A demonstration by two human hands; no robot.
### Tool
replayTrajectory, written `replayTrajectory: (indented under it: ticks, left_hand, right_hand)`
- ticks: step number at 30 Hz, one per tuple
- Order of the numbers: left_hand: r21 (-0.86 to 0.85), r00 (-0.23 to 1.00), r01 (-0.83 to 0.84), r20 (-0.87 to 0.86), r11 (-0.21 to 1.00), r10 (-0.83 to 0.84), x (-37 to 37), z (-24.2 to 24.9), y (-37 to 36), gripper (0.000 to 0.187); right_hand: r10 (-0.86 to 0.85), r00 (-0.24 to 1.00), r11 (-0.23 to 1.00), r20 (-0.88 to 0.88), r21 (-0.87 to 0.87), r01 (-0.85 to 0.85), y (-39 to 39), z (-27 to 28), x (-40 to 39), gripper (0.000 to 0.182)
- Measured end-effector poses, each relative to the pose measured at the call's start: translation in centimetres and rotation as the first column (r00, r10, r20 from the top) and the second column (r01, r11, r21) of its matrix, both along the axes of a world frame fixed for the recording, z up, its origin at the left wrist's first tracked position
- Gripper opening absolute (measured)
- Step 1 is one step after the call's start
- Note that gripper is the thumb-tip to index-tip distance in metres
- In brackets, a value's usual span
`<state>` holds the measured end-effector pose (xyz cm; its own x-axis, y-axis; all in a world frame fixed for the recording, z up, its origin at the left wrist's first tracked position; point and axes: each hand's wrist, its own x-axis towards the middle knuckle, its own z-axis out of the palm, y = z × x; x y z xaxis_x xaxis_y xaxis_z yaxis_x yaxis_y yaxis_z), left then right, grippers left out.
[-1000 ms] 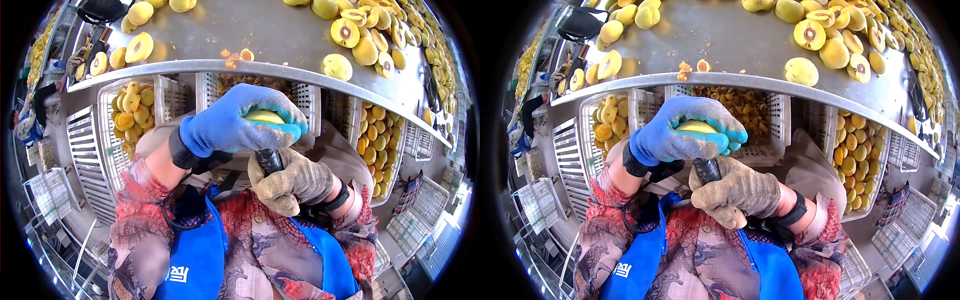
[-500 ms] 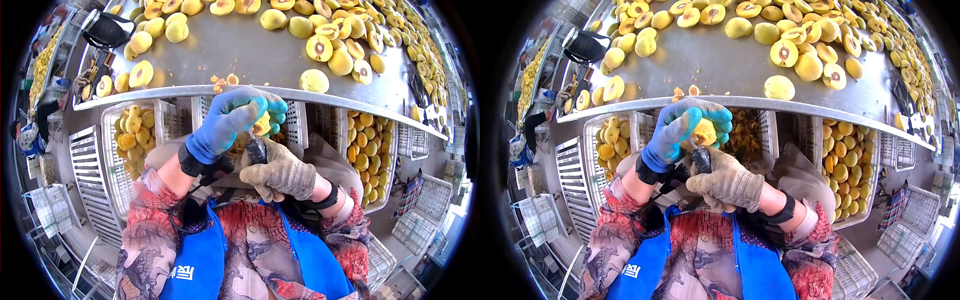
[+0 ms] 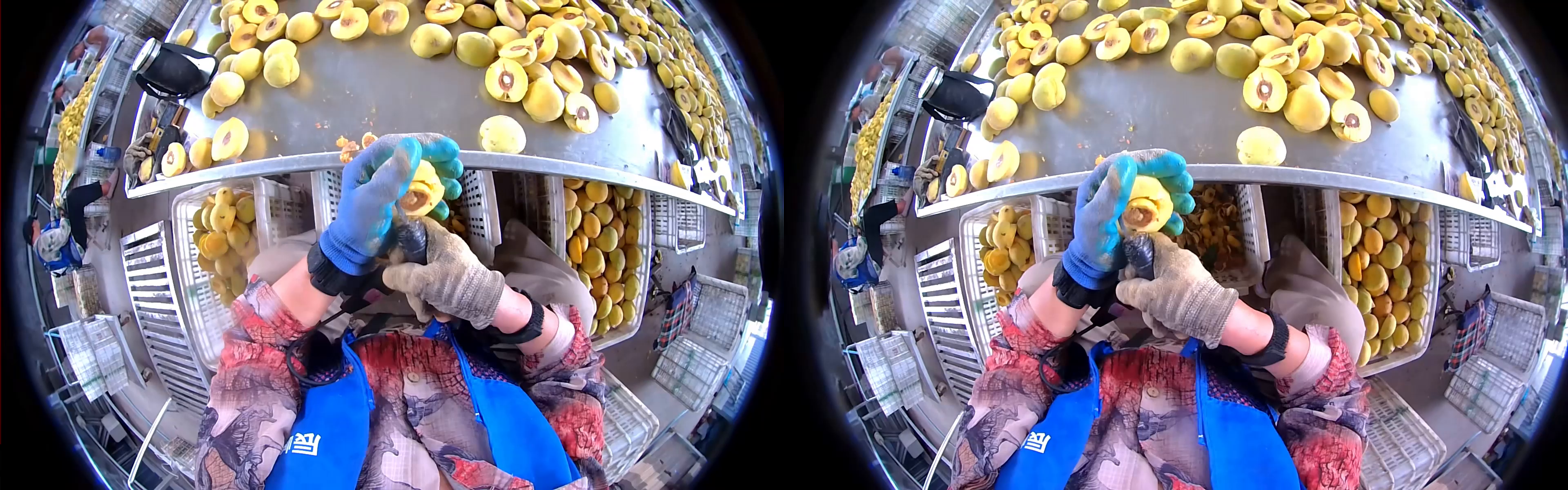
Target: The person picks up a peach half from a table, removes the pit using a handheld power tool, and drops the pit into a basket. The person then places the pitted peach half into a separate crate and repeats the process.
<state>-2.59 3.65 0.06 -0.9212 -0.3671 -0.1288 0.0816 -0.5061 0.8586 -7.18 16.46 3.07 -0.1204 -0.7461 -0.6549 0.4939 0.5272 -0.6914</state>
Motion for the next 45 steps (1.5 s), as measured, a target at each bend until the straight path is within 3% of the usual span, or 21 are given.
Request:
replayTrajectory:
  ticks: [4,7,10,13,16,19,23,24,25,26,27,28,29,31,33,34,35,36,40,43,45]
  left_hand:
    - [-0.016,0.999,-0.04,0.005,0.999,0.04,0.0,0.0,0.1,0.055]
    - [0.051,0.997,-0.071,-0.019,0.996,0.072,0.1,0.0,0.2,0.04]
    - [0.027,0.995,-0.099,-0.006,0.995,0.1,0.2,0.1,0.3,0.039]
    - [-0.029,0.993,-0.115,-0.009,0.993,0.115,0.5,0.1,0.1,0.038]
    - [-0.078,0.988,-0.152,-0.002,0.985,0.152,0.5,0.0,-0.1,0.037]
    - [0.007,0.984,-0.147,0.107,0.989,0.145,1.1,-0.6,-2.1,0.048]
    - [-0.175,0.954,-0.26,0.103,0.95,0.28,3.7,1.8,-4.0,0.048]
    - [-0.48,0.94,-0.286,0.028,0.83,0.34,5.7,1.2,-6.0,0.047]
    - [-0.621,0.923,-0.294,0.013,0.727,0.384,7.5,1.6,-7.6,0.045]
    - [-0.743,0.9,-0.295,-0.005,0.601,0.436,9.3,2.0,-9.3,0.043]
    - [-0.757,0.865,-0.292,0.051,0.584,0.499,10.6,3.4,-10.3,0.041]
    - [-0.975,0.853,0.004,0.119,0.221,0.508,12.9,3.3,-13.2,0.035]
    - [-0.932,0.823,0.302,0.15,-0.199,0.548,14.4,2.9,-15.5,0.029]
    - [-0.96,0.843,0.207,0.076,-0.19,0.532,13.0,3.5,-14.5,0.031]
    - [-0.906,0.865,0.121,0.297,0.406,0.404,9.5,4.1,-11.2,0.039]
    - [-0.833,0.932,0.153,0.301,0.533,0.204,6.8,3.8,-9.9,0.045]
    - [-0.899,0.978,0.128,0.184,0.419,0.096,3.8,3.4,-7.9,0.049]
    - [-0.969,0.982,0.187,0.191,0.161,0.007,0.6,4.4,-5.8,0.047]
    - [-0.951,0.912,0.025,0.147,-0.307,-0.383,-10.3,-0.4,-1.8,0.05]
    - [-0.873,0.793,0.092,0.355,-0.479,-0.495,-14.6,-2.1,-0.2,0.051]
    - [-0.853,0.737,0.19,0.451,-0.486,-0.503,-16.1,-2.5,-0.1,0.055]
  right_hand:
    - [0.015,0.81,0.999,-0.586,-0.029,-0.039,-0.4,-3.7,1.1,0.047]
    - [-0.108,0.496,0.986,-0.862,-0.155,-0.055,-0.2,-4.7,1.8,0.053]
    - [-0.004,0.596,0.997,-0.803,-0.05,-0.06,-0.3,-3.9,1.1,0.054]
    - [0.057,0.524,0.993,-0.85,-0.007,-0.119,0.0,-3.6,0.8,0.05]
    - [-0.025,0.276,0.982,-0.961,-0.076,-0.175,0.7,-4.4,0.8,0.046]
    - [-0.123,0.089,0.98,-0.988,-0.136,-0.148,1.0,-3.4,0.5,0.038]
    - [0.017,0.212,0.984,-0.977,-0.021,-0.177,0.7,-4.5,-0.1,0.033]
    - [0.131,0.159,0.966,-0.979,0.09,-0.242,0.5,-5.4,-0.4,0.026]
    - [0.375,0.061,0.898,-0.925,0.346,-0.272,-0.1,-6.0,-0.4,0.02]
    - [0.483,-0.041,0.836,-0.875,0.474,-0.277,0.0,-8.1,-0.3,0.02]
    - [0.584,-0.135,0.759,-0.801,0.597,-0.26,0.4,-9.9,-0.3,0.02]
    - [0.553,-0.161,0.764,-0.817,0.575,-0.292,0.9,-9.8,-0.4,0.018]
    - [0.51,-0.135,0.799,-0.849,0.526,-0.292,1.0,-8.9,-0.2,0.017]
    - [0.439,-0.138,0.833,-0.888,0.46,-0.307,0.9,-8.8,-0.1,0.017]
    - [0.469,-0.147,0.814,-0.871,0.491,-0.31,0.9,-9.8,0.7,0.014]
    - [0.463,-0.138,0.816,-0.876,0.482,-0.32,0.9,-10.0,1.1,0.013]
    - [0.456,-0.129,0.817,-0.881,0.472,-0.331,1.0,-10.1,1.5,0.013]
    - [0.376,-0.216,0.831,-0.901,0.431,-0.352,1.3,-10.2,2.0,0.012]
    - [0.369,-0.346,0.83,-0.863,0.473,-0.295,1.5,-12.0,3.7,0.011]
    - [0.344,-0.281,0.841,-0.896,0.427,-0.332,2.4,-11.8,3.4,0.01]
    - [0.442,-0.171,0.802,-0.881,0.473,-0.366,3.0,-10.8,3.0,0.014]
